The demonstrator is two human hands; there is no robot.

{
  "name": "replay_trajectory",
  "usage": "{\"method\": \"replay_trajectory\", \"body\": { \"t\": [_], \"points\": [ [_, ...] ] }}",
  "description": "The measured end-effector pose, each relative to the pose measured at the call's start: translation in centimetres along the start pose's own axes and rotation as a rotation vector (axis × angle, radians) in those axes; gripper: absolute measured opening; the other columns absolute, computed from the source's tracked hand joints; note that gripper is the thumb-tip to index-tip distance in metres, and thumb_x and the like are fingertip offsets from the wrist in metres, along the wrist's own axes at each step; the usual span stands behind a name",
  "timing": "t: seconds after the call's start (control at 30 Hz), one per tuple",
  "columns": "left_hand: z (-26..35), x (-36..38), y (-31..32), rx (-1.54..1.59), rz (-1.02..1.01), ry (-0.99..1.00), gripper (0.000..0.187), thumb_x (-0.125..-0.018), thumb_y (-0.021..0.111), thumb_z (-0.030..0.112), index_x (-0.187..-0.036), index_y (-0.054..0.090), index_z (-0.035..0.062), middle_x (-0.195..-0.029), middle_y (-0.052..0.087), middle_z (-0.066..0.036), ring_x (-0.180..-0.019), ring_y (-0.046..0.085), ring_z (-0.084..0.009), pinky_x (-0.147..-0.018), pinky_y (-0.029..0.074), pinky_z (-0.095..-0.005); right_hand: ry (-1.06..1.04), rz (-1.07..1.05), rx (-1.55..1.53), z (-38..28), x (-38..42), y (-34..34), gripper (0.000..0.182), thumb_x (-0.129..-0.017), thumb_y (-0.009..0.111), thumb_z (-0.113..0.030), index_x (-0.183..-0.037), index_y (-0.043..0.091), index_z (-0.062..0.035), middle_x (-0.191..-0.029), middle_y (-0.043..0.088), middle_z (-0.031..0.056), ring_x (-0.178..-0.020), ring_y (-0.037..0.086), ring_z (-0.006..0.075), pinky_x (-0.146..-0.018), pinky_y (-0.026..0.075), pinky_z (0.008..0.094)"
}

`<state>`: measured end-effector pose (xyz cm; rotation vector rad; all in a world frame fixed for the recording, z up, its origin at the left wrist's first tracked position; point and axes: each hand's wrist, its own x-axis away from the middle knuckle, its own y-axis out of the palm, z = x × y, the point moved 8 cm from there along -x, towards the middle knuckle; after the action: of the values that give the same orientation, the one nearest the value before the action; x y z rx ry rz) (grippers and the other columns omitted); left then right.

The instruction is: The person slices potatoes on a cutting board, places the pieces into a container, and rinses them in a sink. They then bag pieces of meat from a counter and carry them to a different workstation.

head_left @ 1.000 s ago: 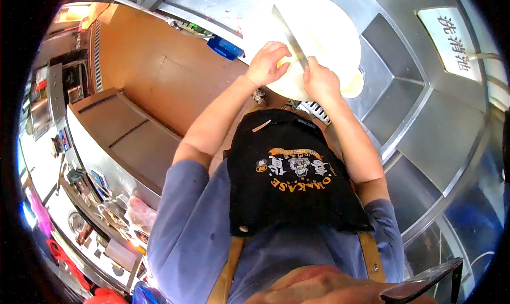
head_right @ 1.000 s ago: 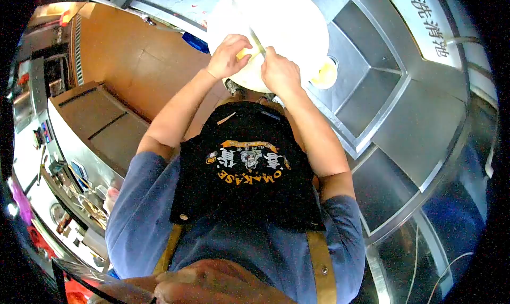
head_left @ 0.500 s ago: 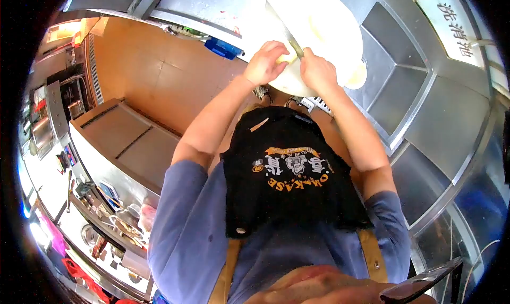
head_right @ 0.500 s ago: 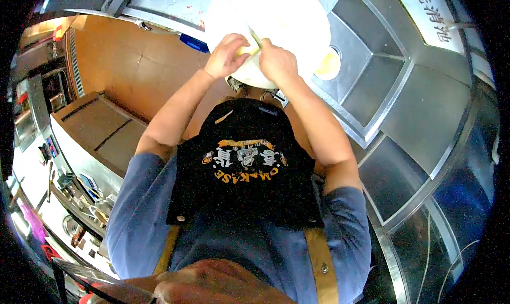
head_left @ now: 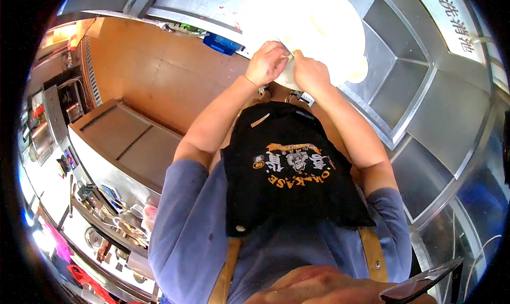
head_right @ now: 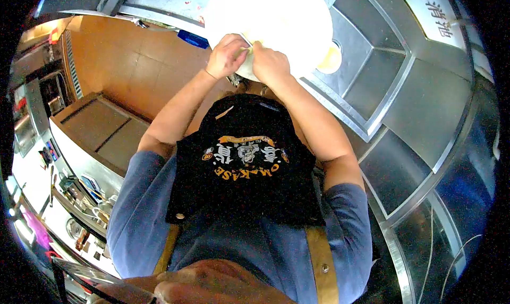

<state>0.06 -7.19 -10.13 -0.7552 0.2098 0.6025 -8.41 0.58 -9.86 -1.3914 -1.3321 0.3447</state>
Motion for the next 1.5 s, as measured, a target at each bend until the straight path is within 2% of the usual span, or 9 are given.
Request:
{"method": "replay_trajectory", "body": {
  "t": [0.27, 0.33, 0.57, 0.83, 1.03, 1.17, 1.3, 1.37, 1.5],
  "points": [
    [0.7, -1.6, 0.6, -0.116, 0.030, -0.107, 0.042, -0.072, 0.075, 0.017, -0.108, 0.057, 0.0043, -0.114, 0.054, -0.018, -0.107, 0.052, -0.0377, -0.092, 0.044, -0.0451, 0.017, 0.392, -0.513, 6.2, 6.7, -2.3, 0.018, -0.093, 0.052, -0.020, -0.101, 0.053, -0.0039, -0.071, 0.063, 0.0160, -0.065, 0.063, 0.0333, -0.061, 0.049, 0.0416],
    [1.0, -3.1, 2.3, -0.238, -0.013, -0.056, 0.049, -0.074, 0.076, 0.026, -0.116, 0.060, 0.0074, -0.123, 0.054, -0.019, -0.115, 0.050, -0.0381, -0.096, 0.041, -0.0464, 0.280, 0.074, -1.002, 10.1, 9.8, 1.2, 0.016, -0.096, 0.049, -0.018, -0.094, 0.054, -0.0026, -0.060, 0.051, 0.0015, -0.047, 0.049, 0.0112, -0.047, 0.042, 0.0281],
    [-0.1, -3.4, 5.6, -0.080, -0.031, -0.029, 0.034, -0.080, 0.065, 0.011, -0.113, 0.060, 0.0037, -0.120, 0.054, -0.021, -0.110, 0.052, -0.0394, -0.095, 0.045, -0.0436, 0.485, -0.055, -1.468, 10.4, 12.3, 11.4, 0.012, -0.097, 0.050, -0.015, -0.102, 0.051, -0.0037, -0.060, 0.048, 0.0030, -0.049, 0.049, 0.0150, -0.048, 0.043, 0.0285],
    [-2.3, -7.6, -0.5, 0.087, 0.318, -0.198, 0.039, -0.083, 0.064, 0.011, -0.118, 0.054, -0.0015, -0.119, 0.055, -0.023, -0.112, 0.054, -0.0389, -0.097, 0.043, -0.0424, 0.235, -0.086, -1.109, 1.5, 2.5, 1.6, 0.013, -0.095, 0.045, -0.013, -0.095, 0.049, -0.0008, -0.060, 0.052, 0.0054, -0.047, 0.051, 0.0157, -0.046, 0.043, 0.0311],
    [-16.5, -18.6, -10.0, -0.157, 0.486, -0.250, 0.032, -0.083, 0.065, 0.020, -0.110, 0.062, 0.0018, -0.107, 0.062, -0.020, -0.100, 0.061, -0.0344, -0.088, 0.049, -0.0383, 0.126, -0.048, -1.279, -2.5, -4.9, -5.6, 0.011, -0.092, 0.049, -0.011, -0.086, 0.050, -0.0019, -0.060, 0.052, 0.0043, -0.049, 0.051, 0.0145, -0.048, 0.044, 0.0306],
    [-17.8, -18.3, -10.1, -0.268, 0.360, -0.300, 0.035, -0.081, 0.064, 0.017, -0.113, 0.061, 0.0026, -0.109, 0.062, -0.019, -0.101, 0.060, -0.0351, -0.090, 0.048, -0.0398, 0.173, -0.014, -1.129, 1.4, -0.2, -4.8, 0.011, -0.093, 0.048, -0.010, -0.096, 0.053, -0.0011, -0.062, 0.052, 0.0031, -0.049, 0.050, 0.0139, -0.049, 0.043, 0.0290],
    [-9.8, -15.4, 3.2, -0.035, -0.130, 0.329, 0.047, -0.076, 0.064, 0.010, -0.122, 0.057, 0.0076, -0.121, 0.057, -0.014, -0.116, 0.051, -0.0336, -0.100, 0.042, -0.0425, 0.333, 0.258, -1.331, 8.8, 8.0, -2.7, 0.017, -0.093, 0.047, -0.008, -0.107, 0.053, -0.0008, -0.064, 0.051, 0.0029, -0.050, 0.049, 0.0123, -0.048, 0.043, 0.0282],
    [-1.8, -13.6, 5.5, -0.359, -0.243, 0.457, 0.048, -0.075, 0.065, 0.011, -0.123, 0.058, 0.0100, -0.121, 0.057, -0.013, -0.115, 0.052, -0.0330, -0.099, 0.042, -0.0419, 0.422, 0.395, -1.354, 12.8, 11.0, -1.9, 0.014, -0.094, 0.047, -0.008, -0.105, 0.053, -0.0027, -0.064, 0.052, 0.0032, -0.049, 0.049, 0.0127, -0.048, 0.043, 0.0277],
    [-1.6, -14.0, 11.8, -0.272, -0.615, 0.299, 0.048, -0.076, 0.067, 0.016, -0.123, 0.059, 0.0108, -0.123, 0.058, -0.013, -0.118, 0.051, -0.0313, -0.101, 0.042, -0.0394, 0.648, 0.438, -1.408, 18.3, 13.6, -0.1, 0.004, -0.092, 0.047, -0.010, -0.094, 0.047, -0.0061, -0.064, 0.051, 0.0040, -0.048, 0.049, 0.0143, -0.045, 0.041, 0.0272]
  ]
}}
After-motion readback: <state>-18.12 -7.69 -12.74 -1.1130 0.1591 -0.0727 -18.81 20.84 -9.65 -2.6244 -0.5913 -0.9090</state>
